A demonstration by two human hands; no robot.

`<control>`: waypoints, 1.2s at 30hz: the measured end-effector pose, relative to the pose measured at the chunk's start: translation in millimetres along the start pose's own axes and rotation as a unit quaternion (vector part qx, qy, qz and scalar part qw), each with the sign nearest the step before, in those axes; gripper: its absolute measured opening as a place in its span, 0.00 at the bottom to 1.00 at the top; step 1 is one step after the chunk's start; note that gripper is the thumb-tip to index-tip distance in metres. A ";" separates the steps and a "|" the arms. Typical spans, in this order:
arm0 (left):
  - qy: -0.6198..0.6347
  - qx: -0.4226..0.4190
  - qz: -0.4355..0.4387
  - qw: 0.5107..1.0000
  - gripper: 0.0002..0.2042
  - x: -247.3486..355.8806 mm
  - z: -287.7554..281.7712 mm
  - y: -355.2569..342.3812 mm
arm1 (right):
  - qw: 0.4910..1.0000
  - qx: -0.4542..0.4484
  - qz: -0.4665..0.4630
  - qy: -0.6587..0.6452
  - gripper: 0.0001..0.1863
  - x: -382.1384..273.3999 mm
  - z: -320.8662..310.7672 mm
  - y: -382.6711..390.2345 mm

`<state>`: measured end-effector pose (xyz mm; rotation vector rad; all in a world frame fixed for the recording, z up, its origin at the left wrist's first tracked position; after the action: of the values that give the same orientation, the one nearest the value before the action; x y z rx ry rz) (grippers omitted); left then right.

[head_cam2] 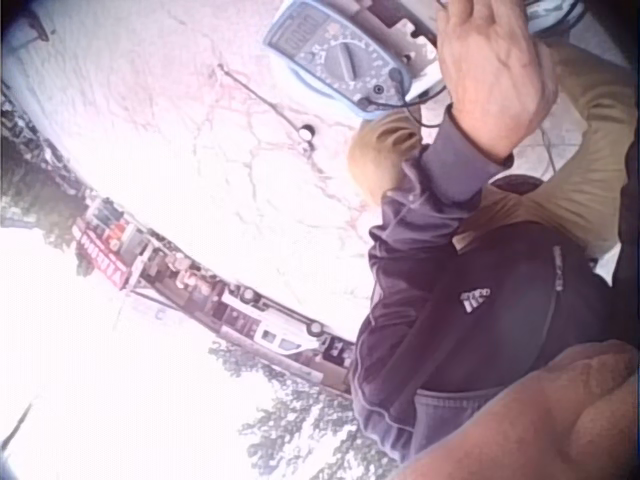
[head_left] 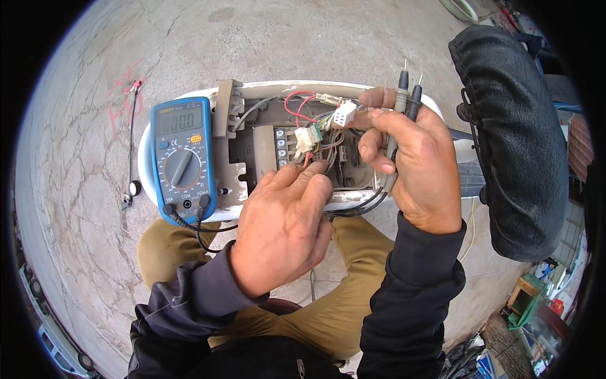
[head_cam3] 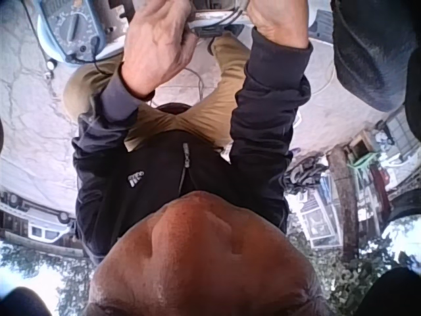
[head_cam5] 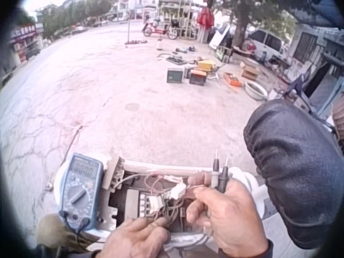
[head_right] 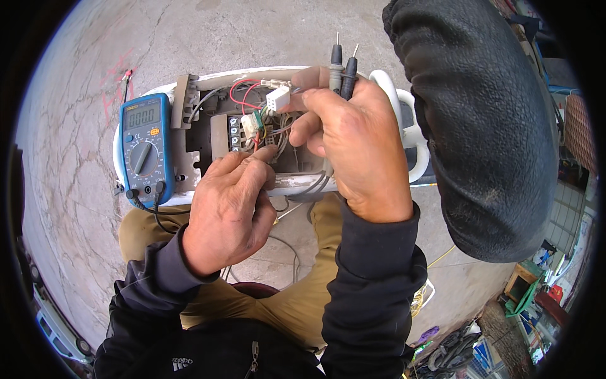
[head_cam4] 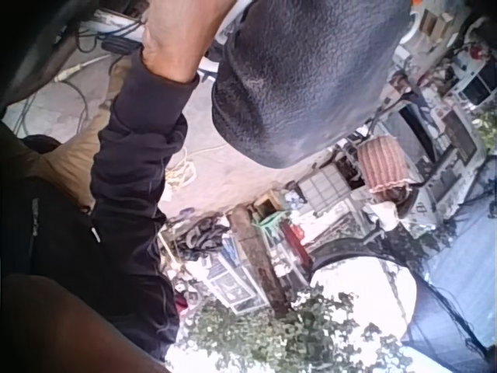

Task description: The person uses a multimeter to test the wiring and connectors under the seat of an electric scooter. They then walk to a workbench, pick up a small black component, and return to the scooter to install it near the handlebar display.

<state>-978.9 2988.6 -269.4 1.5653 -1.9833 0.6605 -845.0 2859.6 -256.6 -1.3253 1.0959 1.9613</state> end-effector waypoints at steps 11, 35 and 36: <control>-0.049 0.000 0.007 0.999 0.18 4.2 9.2 -10.8 | 0.999 0.000 0.003 -0.039 0.10 0.4 -0.8 6.3; -0.064 0.015 -0.007 0.998 0.16 2.5 14.6 -1.8 | 1.000 -0.002 0.009 -0.009 0.13 -0.2 -2.7 8.8; -0.065 0.007 -0.010 0.998 0.16 3.0 14.4 -2.3 | 1.000 -0.004 0.008 -0.008 0.13 0.0 -3.1 8.9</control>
<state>-978.7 2976.4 -277.9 1.6730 -2.0567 0.5802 -850.4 2852.3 -254.2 -1.3063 1.0949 1.9867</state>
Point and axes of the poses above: each hand's wrist, its own y-axis away from the middle knuckle, its own z-axis out of the palm, x = y × z, the point moved 4 cm from there along -y, towards the middle knuckle, and after that the axes turned 11 degrees about -x, right-handed, at the moved point
